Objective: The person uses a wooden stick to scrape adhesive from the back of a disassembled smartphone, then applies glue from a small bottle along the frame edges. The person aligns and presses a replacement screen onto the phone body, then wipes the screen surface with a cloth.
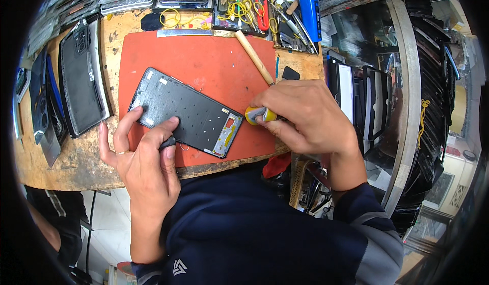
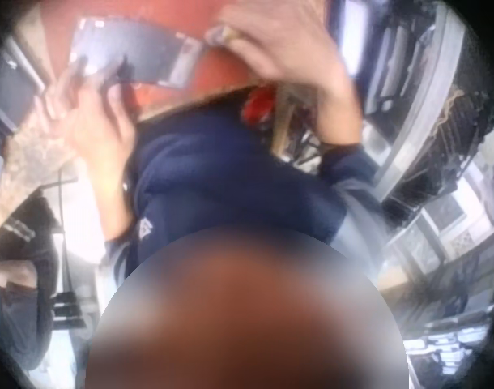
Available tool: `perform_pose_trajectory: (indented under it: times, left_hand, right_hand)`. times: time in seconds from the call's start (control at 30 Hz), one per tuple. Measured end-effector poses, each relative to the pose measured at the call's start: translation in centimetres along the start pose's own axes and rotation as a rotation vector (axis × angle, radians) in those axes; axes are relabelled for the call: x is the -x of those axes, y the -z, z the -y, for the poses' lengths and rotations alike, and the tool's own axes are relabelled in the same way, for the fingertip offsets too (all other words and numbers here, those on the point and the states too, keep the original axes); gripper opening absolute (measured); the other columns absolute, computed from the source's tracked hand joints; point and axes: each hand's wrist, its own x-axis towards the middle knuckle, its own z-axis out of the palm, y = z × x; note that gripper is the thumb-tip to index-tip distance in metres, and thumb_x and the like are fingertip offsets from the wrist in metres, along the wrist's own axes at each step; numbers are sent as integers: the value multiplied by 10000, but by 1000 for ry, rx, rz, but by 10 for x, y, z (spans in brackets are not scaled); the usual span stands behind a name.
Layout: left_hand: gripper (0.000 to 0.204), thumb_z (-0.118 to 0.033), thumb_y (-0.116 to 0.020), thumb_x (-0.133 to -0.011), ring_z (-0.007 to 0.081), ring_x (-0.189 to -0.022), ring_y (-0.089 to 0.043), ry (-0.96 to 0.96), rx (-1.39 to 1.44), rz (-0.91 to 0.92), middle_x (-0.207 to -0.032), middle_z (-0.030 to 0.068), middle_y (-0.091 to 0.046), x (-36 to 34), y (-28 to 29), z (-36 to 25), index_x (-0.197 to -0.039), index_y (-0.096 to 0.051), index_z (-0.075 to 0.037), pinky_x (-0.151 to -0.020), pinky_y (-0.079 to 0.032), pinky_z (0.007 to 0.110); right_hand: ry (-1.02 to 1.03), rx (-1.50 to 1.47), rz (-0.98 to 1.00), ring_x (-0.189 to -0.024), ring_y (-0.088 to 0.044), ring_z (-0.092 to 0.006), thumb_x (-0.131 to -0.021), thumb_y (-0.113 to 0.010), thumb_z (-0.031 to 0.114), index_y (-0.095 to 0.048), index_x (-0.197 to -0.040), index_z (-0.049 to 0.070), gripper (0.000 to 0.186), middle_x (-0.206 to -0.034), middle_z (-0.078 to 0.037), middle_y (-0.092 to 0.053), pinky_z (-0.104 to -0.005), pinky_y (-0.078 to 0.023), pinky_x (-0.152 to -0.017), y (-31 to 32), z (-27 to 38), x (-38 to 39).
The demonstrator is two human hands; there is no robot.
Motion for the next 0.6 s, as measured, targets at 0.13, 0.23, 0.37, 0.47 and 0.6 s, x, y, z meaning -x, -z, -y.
perform_pose_trajectory:
  times: [0.13,0.23,0.37,0.47,0.6]
  left_hand:
    - [216,-149,-616,-979,353,-1307,-571,-4,-2,5,-1141,-13,-756,2,-2,1,-1181,-677,-98,-1236,-120,615]
    - [161,-166,-622,-975,345,-1308,-572,-11,18,-8,-1164,-12,-752,3,-4,2,-1122,-663,-112,-1234,-116,604]
    - [115,-208,-630,-969,340,-1299,-578,-30,60,5,-1187,-11,-747,4,-4,2,-1044,-630,-121,-1227,-130,588]
    - [113,-235,-661,-947,333,-1291,-585,-43,55,-10,-1202,-12,-743,6,-4,3,-978,-654,-126,-1213,-158,585]
    - [125,-260,-700,-910,309,-1312,-573,-43,48,-4,-1241,-43,-735,8,-3,4,-968,-680,-152,-1205,-182,585]
  right_hand:
    - [-9,162,-98,-751,-695,-314,-782,-750,63,-707,-1071,27,295,-873,-105,-712,-396,-538,-656,1,13,1]
    - [3,197,-320,-735,-690,-291,-754,-781,60,-700,-1113,16,370,-872,-102,-701,-394,-535,-626,-6,12,-4]
    - [46,107,-475,-749,-707,-304,-757,-828,57,-689,-1200,-9,469,-912,-125,-723,-399,-553,-634,-28,6,-23]
    - [81,-4,-457,-768,-725,-298,-807,-826,53,-687,-1237,-14,457,-932,-139,-738,-388,-563,-662,-51,9,-45]
    - [120,-67,-418,-700,-702,-264,-824,-827,14,-702,-1245,-34,442,-926,-150,-749,-354,-549,-633,-63,17,-65]
